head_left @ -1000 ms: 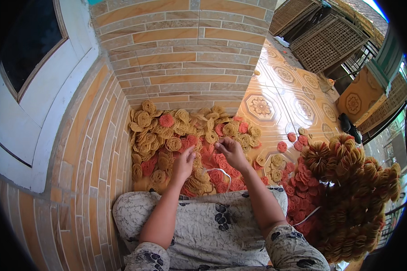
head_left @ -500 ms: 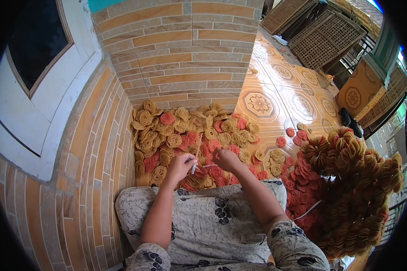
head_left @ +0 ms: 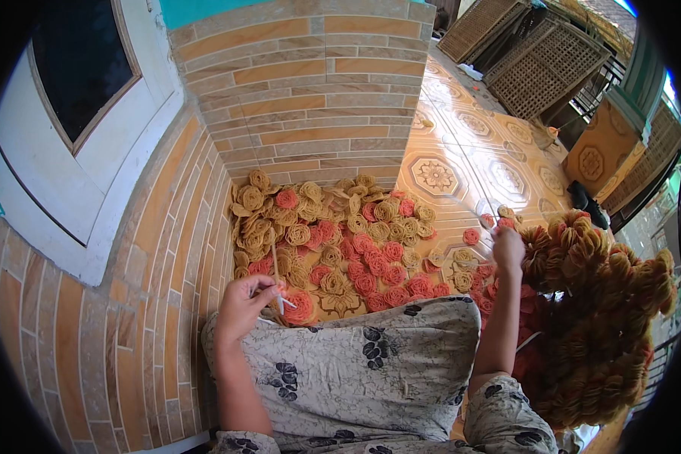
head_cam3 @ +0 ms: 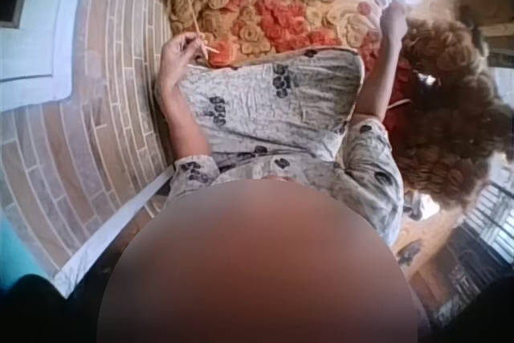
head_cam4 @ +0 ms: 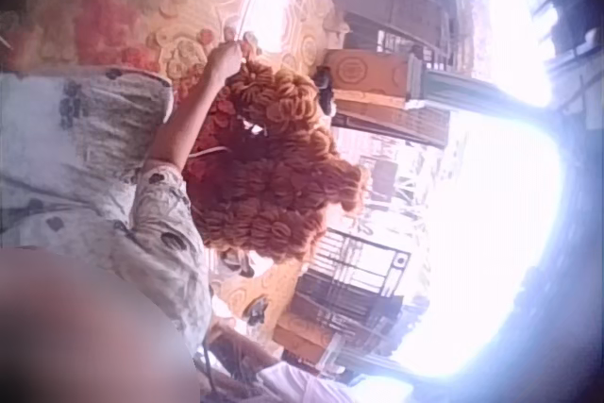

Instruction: The person sits on a tiled floor and assembles small yellow and red fiber rosettes onto a white ribbon. They pick up rosettes from a pile, thread them onto the ribbon, and slide them into place, repeating the process to build a decorative garland.

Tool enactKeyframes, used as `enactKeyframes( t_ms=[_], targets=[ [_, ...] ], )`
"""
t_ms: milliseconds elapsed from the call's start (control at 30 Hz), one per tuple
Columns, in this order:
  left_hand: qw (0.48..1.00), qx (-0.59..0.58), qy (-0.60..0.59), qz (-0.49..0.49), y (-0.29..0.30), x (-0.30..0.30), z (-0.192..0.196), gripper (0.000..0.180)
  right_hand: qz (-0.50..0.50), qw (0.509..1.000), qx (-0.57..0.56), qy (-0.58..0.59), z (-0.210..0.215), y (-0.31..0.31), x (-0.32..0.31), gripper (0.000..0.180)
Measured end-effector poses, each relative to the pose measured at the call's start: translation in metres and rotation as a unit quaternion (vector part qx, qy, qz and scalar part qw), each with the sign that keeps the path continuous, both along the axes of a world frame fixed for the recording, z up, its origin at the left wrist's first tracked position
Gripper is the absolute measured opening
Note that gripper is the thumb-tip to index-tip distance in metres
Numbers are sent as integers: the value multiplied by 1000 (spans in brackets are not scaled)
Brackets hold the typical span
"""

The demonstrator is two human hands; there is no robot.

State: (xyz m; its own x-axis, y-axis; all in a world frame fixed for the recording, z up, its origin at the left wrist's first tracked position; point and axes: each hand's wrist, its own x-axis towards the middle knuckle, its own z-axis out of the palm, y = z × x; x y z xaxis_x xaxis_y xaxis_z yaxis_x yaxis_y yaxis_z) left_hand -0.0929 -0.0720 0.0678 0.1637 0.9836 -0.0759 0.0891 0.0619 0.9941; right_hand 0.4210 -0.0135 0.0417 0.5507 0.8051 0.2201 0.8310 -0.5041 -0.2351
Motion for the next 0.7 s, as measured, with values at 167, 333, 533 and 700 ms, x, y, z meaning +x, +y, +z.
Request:
enactKeyframes(
  t_ms=[167,333,533,700],
  targets=[
    [992,89,3,94,-16,-10,33,13,39,991,68,-108,11,-10,-22,44],
    [970,151,4,191,-51,-20,70,12,498,866,3,43,-53,28,-210,41],
    [939,170,74,291,-71,-32,83,10,726,664,-50,-171,-143,35,-401,48],
    [940,144,56,304,-71,-44,76,11,814,575,-45,-76,-183,49,-426,51]
  ],
)
